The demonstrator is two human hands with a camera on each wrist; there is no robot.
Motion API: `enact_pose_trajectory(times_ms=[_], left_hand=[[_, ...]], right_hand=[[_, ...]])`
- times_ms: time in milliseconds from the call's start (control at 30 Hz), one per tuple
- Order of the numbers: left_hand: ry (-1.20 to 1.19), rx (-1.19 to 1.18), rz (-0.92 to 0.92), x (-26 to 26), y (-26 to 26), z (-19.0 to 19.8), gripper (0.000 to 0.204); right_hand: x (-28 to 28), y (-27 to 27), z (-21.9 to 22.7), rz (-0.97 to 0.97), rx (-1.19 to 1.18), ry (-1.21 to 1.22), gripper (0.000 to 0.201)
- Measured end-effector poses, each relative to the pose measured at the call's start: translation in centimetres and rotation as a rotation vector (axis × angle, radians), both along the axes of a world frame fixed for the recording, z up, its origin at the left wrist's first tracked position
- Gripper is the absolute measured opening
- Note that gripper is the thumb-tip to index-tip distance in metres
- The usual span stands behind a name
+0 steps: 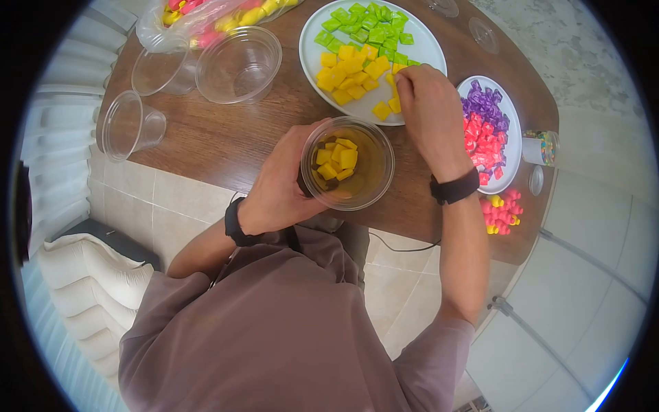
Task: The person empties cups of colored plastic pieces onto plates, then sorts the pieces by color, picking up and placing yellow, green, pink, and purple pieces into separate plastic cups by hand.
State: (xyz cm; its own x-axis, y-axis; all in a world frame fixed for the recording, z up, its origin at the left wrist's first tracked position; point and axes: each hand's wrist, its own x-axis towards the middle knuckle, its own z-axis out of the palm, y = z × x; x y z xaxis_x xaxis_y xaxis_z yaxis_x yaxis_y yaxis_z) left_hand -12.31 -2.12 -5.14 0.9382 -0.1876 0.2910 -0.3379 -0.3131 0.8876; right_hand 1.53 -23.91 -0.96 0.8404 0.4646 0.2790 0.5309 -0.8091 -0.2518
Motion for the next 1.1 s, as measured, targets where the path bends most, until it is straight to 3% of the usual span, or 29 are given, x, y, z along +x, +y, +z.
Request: enact_pose_trajectory(times_ms=[167, 300, 367, 467, 667, 800, 1000, 1100], left_hand=[[-0.019, 0.005, 0.005, 0.0, 0.0, 0.0, 0.087], [-0.032, 0.006, -0.002, 0.0, -0.1, -0.2, 0.087], [-0.008, -0.004, -0.003, 0.0, -0.1, -0.2, 0.087], [-0.010, 0.013, -0.001, 0.0, 0.1, 0.0, 0.087], [-0.015, 0.005, -0.009, 0.0, 0.0, -0.2, 0.087], [-0.033, 0.004, 0.000, 0.0, 0.0, -0.4, 0.087], [-0.021, 0.005, -0.004, 0.0, 0.0, -0.3, 0.087], [-0.028, 0.002, -0.009, 0.0, 0.1, -0.3, 0.088]], right_hand=[[-1.9, 0.7, 3.0, -0.179, 0.341, 0.207, 0.019], [-1.4, -0.1, 3.6, -0.124, 0.136, 0.172, 0.024], [-0.7, -0.7, 2.1, 0.010, -0.004, 0.066, 0.027], [-1.5, -0.4, 1.6, -0.005, -0.065, 0.129, 0.028], [-1.5, -0.4, 0.8, -0.035, 0.073, 0.268, 0.022], [-1.2, -0.2, 0.8, 0.007, 0.081, 0.222, 0.021], [-1.9, 0.6, 2.2, -0.017, 0.245, 0.251, 0.022], [-4.1, 1.5, 5.9, -0.056, 0.557, 0.462, 0.024]])
